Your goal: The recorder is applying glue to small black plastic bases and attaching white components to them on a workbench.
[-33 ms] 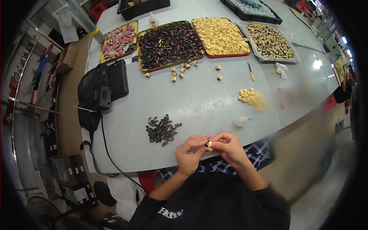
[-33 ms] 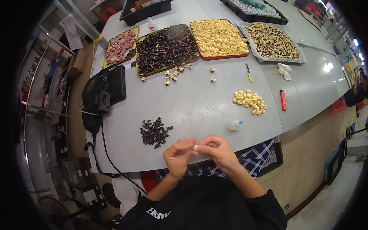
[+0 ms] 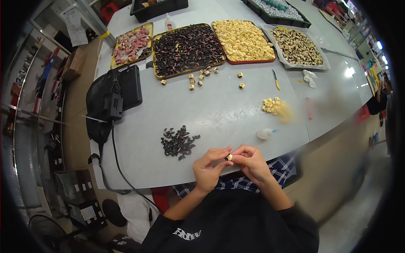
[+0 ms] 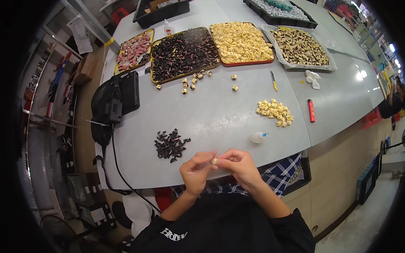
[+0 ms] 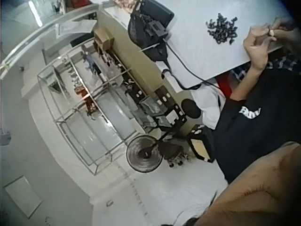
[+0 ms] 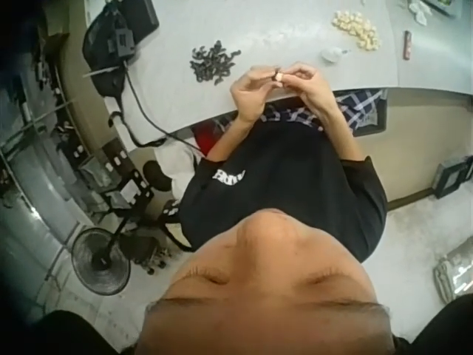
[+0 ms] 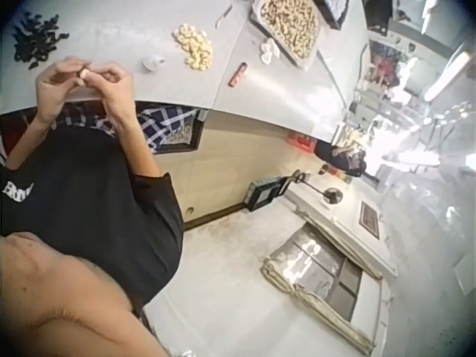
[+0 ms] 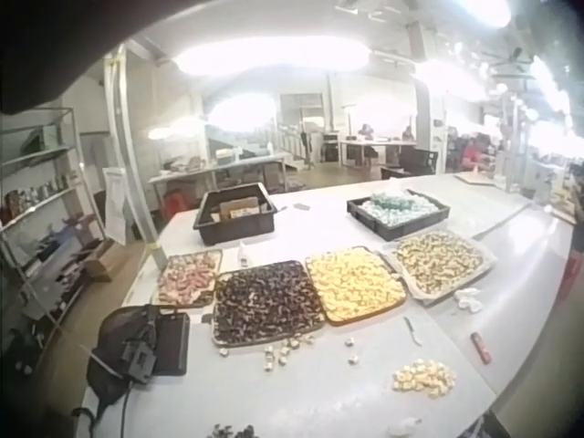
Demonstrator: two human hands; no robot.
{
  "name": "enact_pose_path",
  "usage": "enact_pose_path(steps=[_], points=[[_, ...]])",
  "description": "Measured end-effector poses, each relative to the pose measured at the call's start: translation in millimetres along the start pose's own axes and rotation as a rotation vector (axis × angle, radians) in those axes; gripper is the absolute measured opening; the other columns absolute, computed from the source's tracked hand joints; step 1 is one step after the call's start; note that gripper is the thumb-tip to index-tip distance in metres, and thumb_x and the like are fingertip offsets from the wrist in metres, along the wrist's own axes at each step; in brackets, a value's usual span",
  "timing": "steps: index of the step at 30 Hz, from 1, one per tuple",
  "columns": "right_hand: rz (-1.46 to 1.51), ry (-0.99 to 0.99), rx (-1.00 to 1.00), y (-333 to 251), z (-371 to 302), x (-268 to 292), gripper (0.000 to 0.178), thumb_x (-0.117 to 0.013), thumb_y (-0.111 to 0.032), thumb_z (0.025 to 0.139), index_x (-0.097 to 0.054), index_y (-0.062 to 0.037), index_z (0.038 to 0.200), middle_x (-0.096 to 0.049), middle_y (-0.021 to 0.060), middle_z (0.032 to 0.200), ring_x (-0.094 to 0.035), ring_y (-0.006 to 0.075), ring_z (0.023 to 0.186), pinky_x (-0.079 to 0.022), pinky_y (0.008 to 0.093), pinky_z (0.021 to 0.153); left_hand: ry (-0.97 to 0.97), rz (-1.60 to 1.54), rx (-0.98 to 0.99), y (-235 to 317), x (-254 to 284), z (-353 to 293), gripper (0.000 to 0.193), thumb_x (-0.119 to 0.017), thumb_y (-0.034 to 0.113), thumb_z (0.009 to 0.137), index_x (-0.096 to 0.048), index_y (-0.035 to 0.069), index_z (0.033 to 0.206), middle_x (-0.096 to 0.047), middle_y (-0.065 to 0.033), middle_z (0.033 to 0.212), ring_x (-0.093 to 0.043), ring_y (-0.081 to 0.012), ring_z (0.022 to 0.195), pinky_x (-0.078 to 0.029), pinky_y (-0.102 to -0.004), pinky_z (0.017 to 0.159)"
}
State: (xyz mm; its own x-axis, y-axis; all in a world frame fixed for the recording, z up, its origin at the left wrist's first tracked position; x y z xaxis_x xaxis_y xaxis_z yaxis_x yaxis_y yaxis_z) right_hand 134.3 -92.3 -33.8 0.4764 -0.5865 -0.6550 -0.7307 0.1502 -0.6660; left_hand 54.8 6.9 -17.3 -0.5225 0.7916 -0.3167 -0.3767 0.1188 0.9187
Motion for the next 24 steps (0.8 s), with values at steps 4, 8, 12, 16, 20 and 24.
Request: enact_pose_path(steps=[4, 8, 12, 16, 20, 24], points=[[0.021, 0.025, 0.03, 6, -2, 0, 0.008, -0.06, -0.001, 0.082, -0.06, 0.0045, 0.089, -0.064, 0.0113, 0.088, -0.06, 0.0148, 0.08, -0.048, 0.0253, 0.076, 0.021, 0.079, -0.027, 5, -4, 0, 0.031, -0.069, -0.009, 0.07, -0.061, -0.004, 0.1, -0.063, -0.0144, 0.095, -0.06, -0.0212, 0.09, -0.047, -0.0296, 0.08], [-0.092, -0.015, 0.092, 7, -1, -4, 0.013, -0.059, -0.003, 0.084, -0.061, 0.0056, 0.094, -0.064, 0.0106, 0.09, -0.059, 0.0123, 0.085, -0.045, 0.0237, 0.079, 0.053, 0.116, -0.026, 6, -2, 0, 0.031, -0.067, -0.007, 0.073, -0.06, -0.005, 0.104, -0.063, -0.013, 0.096, -0.059, -0.0181, 0.087, -0.046, -0.0278, 0.08], [-0.112, 0.024, 0.127, 10, 1, -8, 0.012, -0.057, -0.004, 0.085, -0.06, 0.006, 0.092, -0.063, 0.012, 0.09, -0.059, 0.0159, 0.082, -0.047, 0.027, 0.078, 0.118, 0.111, -0.021, 8, 1, -3, 0.022, -0.064, -0.003, 0.078, -0.06, -0.006, 0.099, -0.062, -0.0097, 0.089, -0.056, -0.0128, 0.079, -0.044, -0.0236, 0.074], [-0.18, -0.01, 0.175, 8, -1, -10, 0.015, -0.055, -0.006, 0.088, -0.06, 0.0064, 0.094, -0.063, 0.0111, 0.091, -0.058, 0.0136, 0.087, -0.044, 0.0262, 0.081, 0.193, 0.081, 0.0, 12, 7, -6, 0.013, -0.061, 0.003, 0.083, -0.059, -0.007, 0.092, -0.059, -0.0062, 0.083, -0.051, -0.0086, 0.072, -0.04, -0.0201, 0.068], [-0.101, -0.026, 0.267, 2, -2, -3, 0.015, -0.055, -0.002, 0.085, -0.057, 0.006, 0.097, -0.062, 0.0129, 0.096, -0.058, 0.0174, 0.09, -0.044, 0.0287, 0.081, 0.171, 0.068, 0.029, 9, 11, -7, 0.011, -0.058, 0.004, 0.085, -0.058, -0.006, 0.09, -0.057, -0.0061, 0.082, -0.051, -0.0091, 0.073, -0.04, -0.0198, 0.066], [-0.584, -0.061, 0.63, -21, -8, -17, 0.023, -0.059, 0.003, 0.078, -0.055, 0.0042, 0.101, -0.061, 0.0152, 0.1, -0.058, 0.0222, 0.092, -0.044, 0.0311, 0.082, 0.067, 0.052, 0.071, 3, 12, -3, 0.01, -0.056, -0.002, 0.085, -0.058, -0.007, 0.093, -0.058, -0.0093, 0.087, -0.057, -0.0134, 0.079, -0.046, -0.0221, 0.07]])
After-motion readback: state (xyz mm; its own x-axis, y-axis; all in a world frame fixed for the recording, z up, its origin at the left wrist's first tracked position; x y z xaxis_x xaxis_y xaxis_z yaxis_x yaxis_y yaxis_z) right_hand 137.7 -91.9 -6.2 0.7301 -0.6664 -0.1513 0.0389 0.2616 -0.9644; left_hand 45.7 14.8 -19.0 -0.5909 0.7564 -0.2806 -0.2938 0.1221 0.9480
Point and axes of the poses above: each hand's wrist, its own z-axis towards the middle knuckle, its own x-axis out of the back of the hand, y = z × x, the point moved 7 cm from there along z, towards the middle knuckle
